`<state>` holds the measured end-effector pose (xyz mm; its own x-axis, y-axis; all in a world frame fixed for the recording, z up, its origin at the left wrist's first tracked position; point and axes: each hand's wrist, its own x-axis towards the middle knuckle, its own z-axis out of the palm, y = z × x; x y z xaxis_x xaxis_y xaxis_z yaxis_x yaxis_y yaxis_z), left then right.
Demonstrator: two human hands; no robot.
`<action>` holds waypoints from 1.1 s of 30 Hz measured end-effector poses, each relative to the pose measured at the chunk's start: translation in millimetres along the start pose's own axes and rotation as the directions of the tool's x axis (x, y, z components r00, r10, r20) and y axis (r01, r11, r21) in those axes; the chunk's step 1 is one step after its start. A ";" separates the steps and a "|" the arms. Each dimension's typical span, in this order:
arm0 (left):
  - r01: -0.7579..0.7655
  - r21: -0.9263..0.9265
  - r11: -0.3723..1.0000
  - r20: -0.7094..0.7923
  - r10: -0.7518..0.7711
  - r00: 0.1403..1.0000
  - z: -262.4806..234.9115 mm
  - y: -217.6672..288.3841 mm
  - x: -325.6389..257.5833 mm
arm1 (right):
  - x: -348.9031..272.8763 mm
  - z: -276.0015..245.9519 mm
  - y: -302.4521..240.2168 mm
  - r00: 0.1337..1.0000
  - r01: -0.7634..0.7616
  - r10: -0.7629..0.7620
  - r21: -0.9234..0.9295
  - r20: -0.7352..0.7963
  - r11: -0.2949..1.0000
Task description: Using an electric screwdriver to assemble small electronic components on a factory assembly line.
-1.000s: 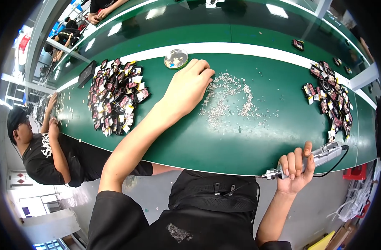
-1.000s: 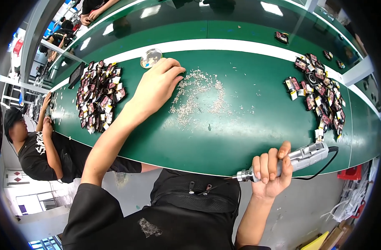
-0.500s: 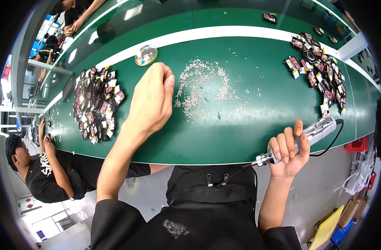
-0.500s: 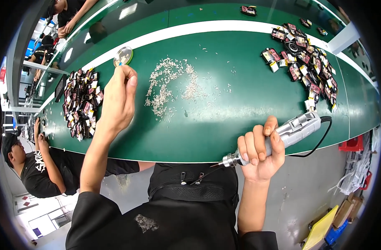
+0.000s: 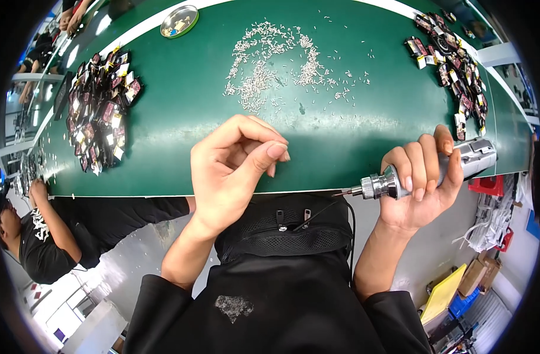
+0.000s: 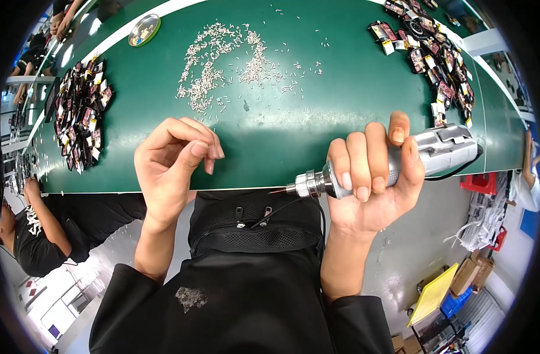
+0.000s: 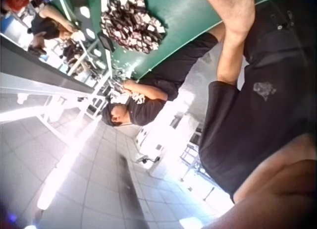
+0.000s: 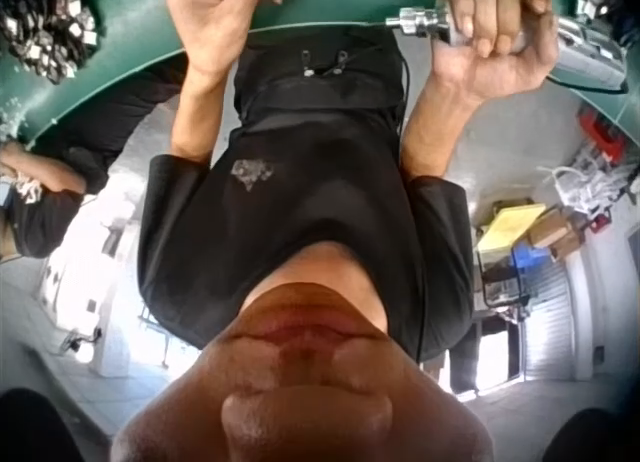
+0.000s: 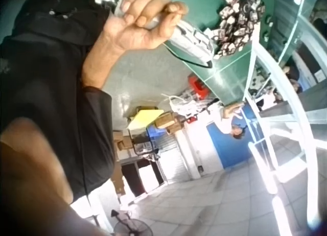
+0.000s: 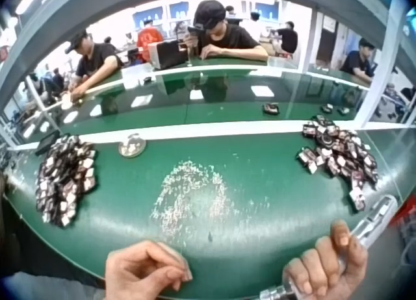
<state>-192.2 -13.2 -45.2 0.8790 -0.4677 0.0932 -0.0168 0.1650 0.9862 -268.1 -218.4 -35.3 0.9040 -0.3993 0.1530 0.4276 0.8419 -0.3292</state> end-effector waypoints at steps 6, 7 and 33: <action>0.128 -0.349 0.928 0.123 -0.090 0.988 27.4 -6.7 -15.9 | -3.9 43.6 10.6 0.989 0.149 -0.151 -0.092 -0.008 0.984; 0.136 -0.355 0.925 0.121 -0.099 0.988 30.5 -5.9 -18.2 | -4.7 45.5 12.7 0.989 0.144 -0.147 -0.099 -0.017 0.985; 0.259 -0.532 0.806 0.225 -0.160 0.961 42.8 -17.3 -25.3 | -6.1 37.8 12.6 0.987 0.147 -0.154 -0.144 -0.041 0.979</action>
<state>-234.6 -41.3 -58.8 0.7399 -0.6716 -0.0377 0.4681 0.4738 0.7459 -268.2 -191.6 -5.1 0.8263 -0.5391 0.1634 0.5509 0.7128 -0.4342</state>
